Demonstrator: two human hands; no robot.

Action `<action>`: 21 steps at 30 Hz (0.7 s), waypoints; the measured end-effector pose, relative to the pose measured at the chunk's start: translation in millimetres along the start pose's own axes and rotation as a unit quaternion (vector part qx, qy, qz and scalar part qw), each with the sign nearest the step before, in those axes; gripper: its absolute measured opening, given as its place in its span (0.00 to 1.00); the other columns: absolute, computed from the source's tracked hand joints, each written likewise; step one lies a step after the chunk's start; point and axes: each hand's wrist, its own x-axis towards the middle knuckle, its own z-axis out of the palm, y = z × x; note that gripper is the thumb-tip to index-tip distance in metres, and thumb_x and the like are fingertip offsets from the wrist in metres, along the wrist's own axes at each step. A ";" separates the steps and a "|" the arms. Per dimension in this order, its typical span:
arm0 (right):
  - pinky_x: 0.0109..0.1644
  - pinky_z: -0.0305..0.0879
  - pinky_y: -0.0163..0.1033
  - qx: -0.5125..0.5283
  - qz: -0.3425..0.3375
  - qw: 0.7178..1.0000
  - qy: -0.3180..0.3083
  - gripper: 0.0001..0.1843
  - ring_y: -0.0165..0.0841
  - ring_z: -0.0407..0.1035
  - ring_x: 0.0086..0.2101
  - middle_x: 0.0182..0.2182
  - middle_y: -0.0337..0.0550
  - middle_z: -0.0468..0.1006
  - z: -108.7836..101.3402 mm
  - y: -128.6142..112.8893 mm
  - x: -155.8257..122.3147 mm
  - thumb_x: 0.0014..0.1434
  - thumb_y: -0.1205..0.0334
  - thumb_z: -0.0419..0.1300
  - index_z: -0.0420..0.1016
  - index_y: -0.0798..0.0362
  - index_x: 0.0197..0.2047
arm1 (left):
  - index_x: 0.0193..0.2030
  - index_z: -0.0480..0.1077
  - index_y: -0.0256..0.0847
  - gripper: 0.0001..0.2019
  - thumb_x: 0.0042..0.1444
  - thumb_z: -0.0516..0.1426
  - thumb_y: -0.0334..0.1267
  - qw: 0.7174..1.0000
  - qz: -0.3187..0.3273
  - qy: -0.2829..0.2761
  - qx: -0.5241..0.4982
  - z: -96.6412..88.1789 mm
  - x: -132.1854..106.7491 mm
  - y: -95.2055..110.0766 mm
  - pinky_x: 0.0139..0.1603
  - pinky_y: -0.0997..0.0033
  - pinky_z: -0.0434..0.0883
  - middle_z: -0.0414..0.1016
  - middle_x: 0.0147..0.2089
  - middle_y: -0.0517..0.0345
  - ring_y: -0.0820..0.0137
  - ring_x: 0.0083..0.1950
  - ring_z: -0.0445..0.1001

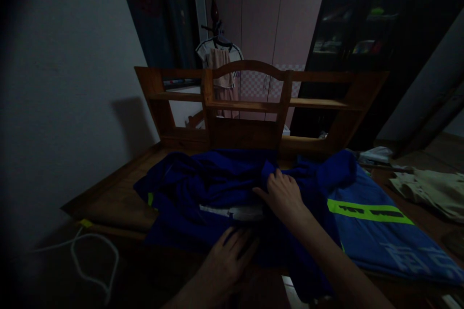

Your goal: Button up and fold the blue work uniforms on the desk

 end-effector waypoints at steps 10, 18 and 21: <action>0.67 0.33 0.56 -0.304 -0.686 0.651 -0.115 0.27 0.40 0.44 0.64 0.65 0.35 0.55 157.9 -196.8 11.6 0.60 0.66 0.56 0.60 0.40 0.61 | 0.57 0.63 0.49 0.15 0.65 0.48 0.39 1.000 -0.016 -0.014 -0.017 16.7 17.2 18.3 0.51 0.62 0.64 0.72 0.49 0.55 0.65 0.52 0.69; 0.54 0.56 0.42 -0.366 -0.525 0.758 -0.127 0.15 0.33 0.72 0.39 0.38 0.47 0.79 119.5 -205.9 83.3 0.62 0.71 0.48 0.76 0.55 0.40 | 0.50 0.67 0.46 0.13 0.59 0.54 0.40 0.988 0.024 -0.150 -0.029 -60.5 -26.9 -40.2 0.48 0.63 0.67 0.73 0.41 0.56 0.67 0.44 0.71; 0.46 0.61 0.46 -0.371 -0.418 0.829 -0.021 0.16 0.42 0.72 0.40 0.37 0.60 0.77 40.9 -195.7 130.3 0.61 0.73 0.46 0.71 0.64 0.47 | 0.46 0.71 0.43 0.13 0.52 0.56 0.35 0.992 -0.051 -0.109 0.038 -107.3 -34.9 -92.4 0.54 0.58 0.65 0.74 0.41 0.53 0.64 0.46 0.71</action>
